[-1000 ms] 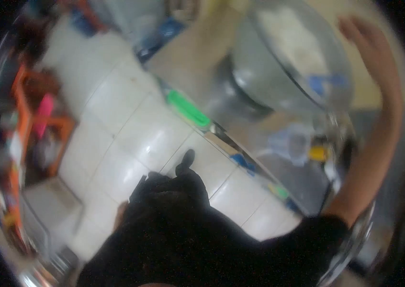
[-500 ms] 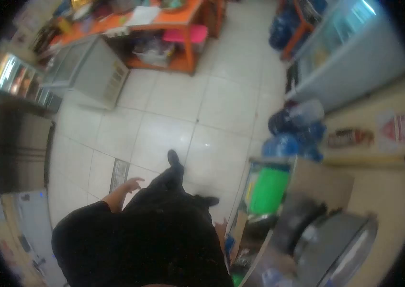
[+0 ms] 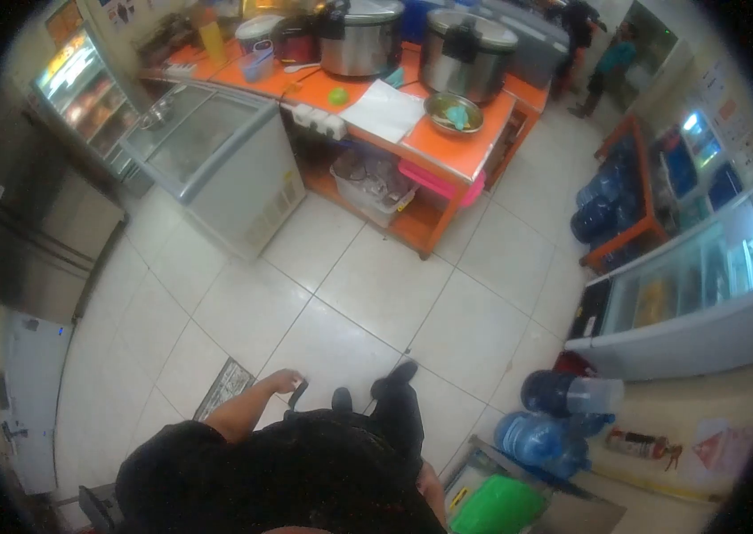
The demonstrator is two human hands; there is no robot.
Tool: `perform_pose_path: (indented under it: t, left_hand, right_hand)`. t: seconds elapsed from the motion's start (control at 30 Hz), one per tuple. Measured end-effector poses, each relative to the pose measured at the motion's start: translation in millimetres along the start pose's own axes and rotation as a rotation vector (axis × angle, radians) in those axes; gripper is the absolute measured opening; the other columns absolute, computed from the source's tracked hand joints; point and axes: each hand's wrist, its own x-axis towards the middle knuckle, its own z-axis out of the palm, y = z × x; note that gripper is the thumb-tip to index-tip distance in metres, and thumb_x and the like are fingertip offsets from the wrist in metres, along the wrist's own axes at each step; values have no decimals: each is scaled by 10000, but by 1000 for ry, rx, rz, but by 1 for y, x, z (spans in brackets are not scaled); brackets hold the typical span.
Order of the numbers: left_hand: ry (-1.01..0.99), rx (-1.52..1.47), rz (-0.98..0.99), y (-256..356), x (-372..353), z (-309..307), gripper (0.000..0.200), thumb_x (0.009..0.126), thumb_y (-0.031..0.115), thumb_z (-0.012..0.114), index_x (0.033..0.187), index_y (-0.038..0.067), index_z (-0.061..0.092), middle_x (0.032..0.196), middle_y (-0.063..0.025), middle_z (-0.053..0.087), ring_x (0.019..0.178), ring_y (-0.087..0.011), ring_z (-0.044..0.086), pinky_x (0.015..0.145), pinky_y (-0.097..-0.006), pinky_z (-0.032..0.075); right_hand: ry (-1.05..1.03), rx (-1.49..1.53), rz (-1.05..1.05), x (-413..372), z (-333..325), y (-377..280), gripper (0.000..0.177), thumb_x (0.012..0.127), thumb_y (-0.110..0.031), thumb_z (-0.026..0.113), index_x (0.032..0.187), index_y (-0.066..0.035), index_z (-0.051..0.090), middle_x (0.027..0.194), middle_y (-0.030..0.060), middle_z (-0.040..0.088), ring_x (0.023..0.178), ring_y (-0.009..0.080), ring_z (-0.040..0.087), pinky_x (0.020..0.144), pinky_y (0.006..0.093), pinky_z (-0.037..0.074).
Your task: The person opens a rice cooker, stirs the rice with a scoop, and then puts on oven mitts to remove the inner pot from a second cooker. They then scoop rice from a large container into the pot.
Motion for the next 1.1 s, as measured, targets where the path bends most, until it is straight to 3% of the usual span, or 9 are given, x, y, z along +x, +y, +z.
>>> perform_pose_path:
  t: [0.13, 0.2, 0.3, 0.53, 0.57, 0.67, 0.73, 0.97, 1.1]
  left_hand:
    - [236, -437, -85, 72, 30, -124, 394, 943, 317, 675, 1296, 144, 687, 1218, -172, 713, 1147, -302, 666, 996, -392, 515]
    - [396, -589, -73, 87, 49, -169, 390, 963, 323, 647, 1276, 94, 692, 1200, -171, 720, 1137, -289, 671, 993, -384, 511]
    - [532, -618, -197, 73, 58, -208, 401, 977, 368, 631, 1222, 61, 716, 1192, -176, 722, 1114, -249, 672, 990, -357, 502]
    - [292, -1006, -765, 58, 67, -221, 518, 940, 485, 612, 1264, 81, 638, 1128, -107, 700, 1016, -333, 663, 825, -567, 539]
    - [254, -998, -776, 68, 75, -230, 516, 939, 488, 604, 1261, 86, 629, 1113, -94, 697, 996, -336, 662, 803, -586, 541]
    - [468, 16, 98, 65, 113, -256, 449, 974, 432, 550, 1296, 128, 623, 1202, -98, 683, 1039, -342, 656, 822, -584, 534]
    - [276, -510, -329, 38, 131, -267, 449, 981, 426, 540, 1315, 134, 607, 1227, -105, 671, 1063, -343, 648, 830, -584, 532]
    - [260, -508, -254, -17, 256, -454, 452, 1009, 405, 504, 1383, 156, 552, 1314, -129, 628, 1144, -347, 620, 861, -585, 526]
    - [280, -835, -368, -1, 290, -581, 458, 1025, 393, 483, 1422, 169, 521, 1364, -142, 604, 1191, -349, 604, 879, -586, 522]
  right_hand:
    - [7, -315, -241, 90, 10, -170, 710, 899, -363, 709, 1492, -68, 451, 1279, 163, 657, 1172, 256, 623, 969, 390, 491]
    - [298, -605, -661, 127, 14, -266, 453, 877, -323, 729, 1262, -90, 684, 1274, 211, 660, 1197, 327, 629, 1027, 443, 475]
    - [367, -755, -776, 137, 16, -445, 319, 857, -333, 753, 1057, -85, 751, 1159, 186, 707, 1103, 367, 655, 976, 447, 500]
    - [701, -817, -1408, 97, -2, -891, 235, 914, -154, 658, 1105, -18, 667, 1029, 178, 655, 969, 358, 624, 863, 451, 495]
    - [760, -796, -1573, 81, -4, -952, 226, 920, -148, 640, 1102, -15, 653, 1039, 179, 649, 985, 366, 616, 860, 459, 493]
    - [996, -975, -1813, 16, 7, -1122, 281, 895, -69, 604, 1175, -59, 624, 1027, 180, 573, 959, 382, 584, 832, 476, 491]
    - [1068, -1068, -1881, 4, 12, -1220, 329, 892, -42, 601, 1206, -134, 643, 1075, 160, 591, 1006, 356, 594, 870, 465, 490]
    - [788, -1893, -2077, 40, 32, -1438, 403, 849, -52, 620, 1221, -207, 645, 1241, 96, 603, 1087, 293, 599, 930, 417, 480]
    - [799, -2285, -1900, 17, 38, -1465, 331, 876, -126, 591, 1180, -245, 647, 1243, 54, 584, 1130, 232, 564, 966, 371, 437]
